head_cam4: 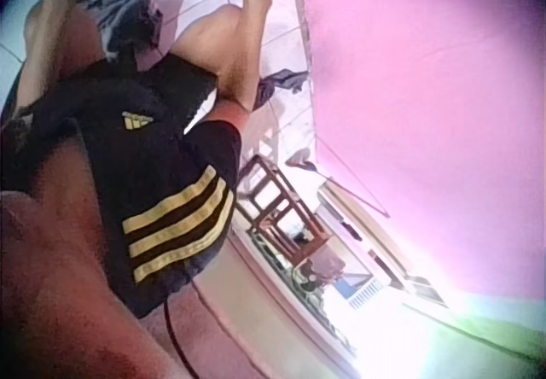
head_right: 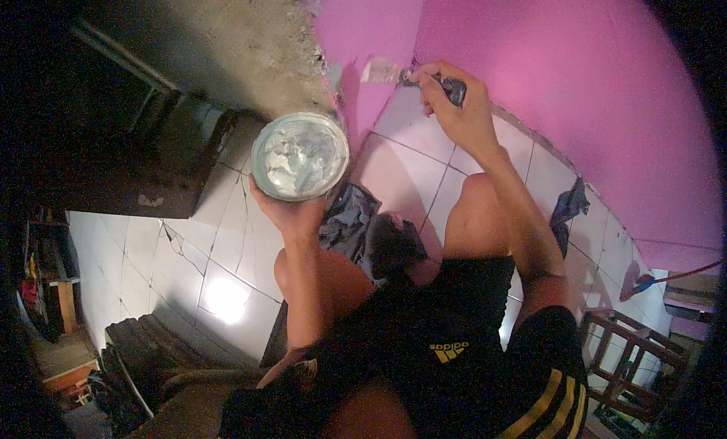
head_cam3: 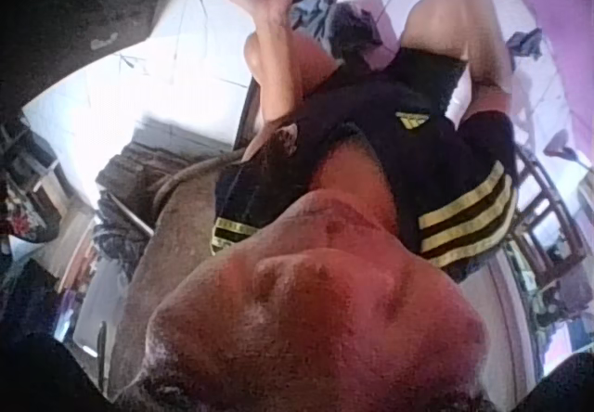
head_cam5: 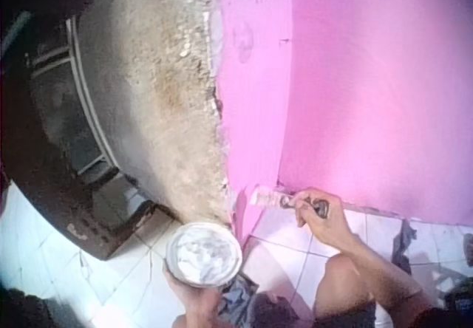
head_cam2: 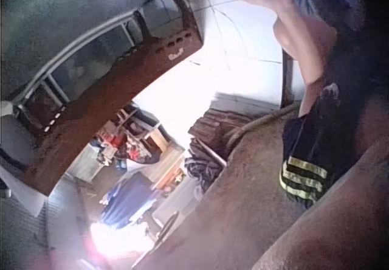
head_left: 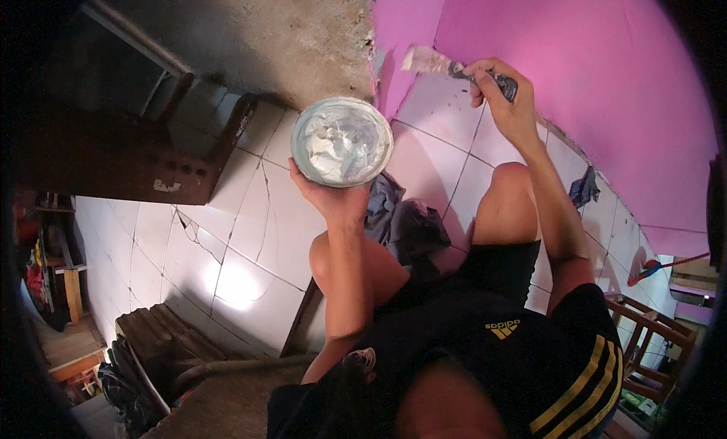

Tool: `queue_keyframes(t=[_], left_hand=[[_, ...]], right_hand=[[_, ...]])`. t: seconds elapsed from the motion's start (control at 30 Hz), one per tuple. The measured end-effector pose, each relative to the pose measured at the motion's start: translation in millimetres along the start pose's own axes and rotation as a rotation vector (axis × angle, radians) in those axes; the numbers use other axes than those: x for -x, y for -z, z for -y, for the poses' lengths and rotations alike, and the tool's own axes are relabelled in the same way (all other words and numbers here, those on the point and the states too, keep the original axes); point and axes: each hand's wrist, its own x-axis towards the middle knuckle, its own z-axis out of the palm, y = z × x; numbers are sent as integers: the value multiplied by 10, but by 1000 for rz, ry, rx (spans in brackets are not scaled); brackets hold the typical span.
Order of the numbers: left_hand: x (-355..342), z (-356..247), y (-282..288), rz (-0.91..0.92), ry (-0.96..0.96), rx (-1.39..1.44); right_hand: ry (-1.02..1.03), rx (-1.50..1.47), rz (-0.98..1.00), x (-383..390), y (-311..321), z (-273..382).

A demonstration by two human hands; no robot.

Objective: The person applies a white substance from a bowl onto a damaged section of a wall using a putty knife. They spread and smooth the material across the surface, occasionally scraping excess from the tool back into the bowl.

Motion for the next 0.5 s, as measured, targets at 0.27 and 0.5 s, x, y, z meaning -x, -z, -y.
queue_keyframes(t=[0.27,0.5], left_hand=[[5,40,-87,-116,-12,-93],[-38,20,-25,-119,0,-103]], right_hand=[[-39,-344,-163,223,-181,-153],[-44,-342,-121,241,-375,-126]])
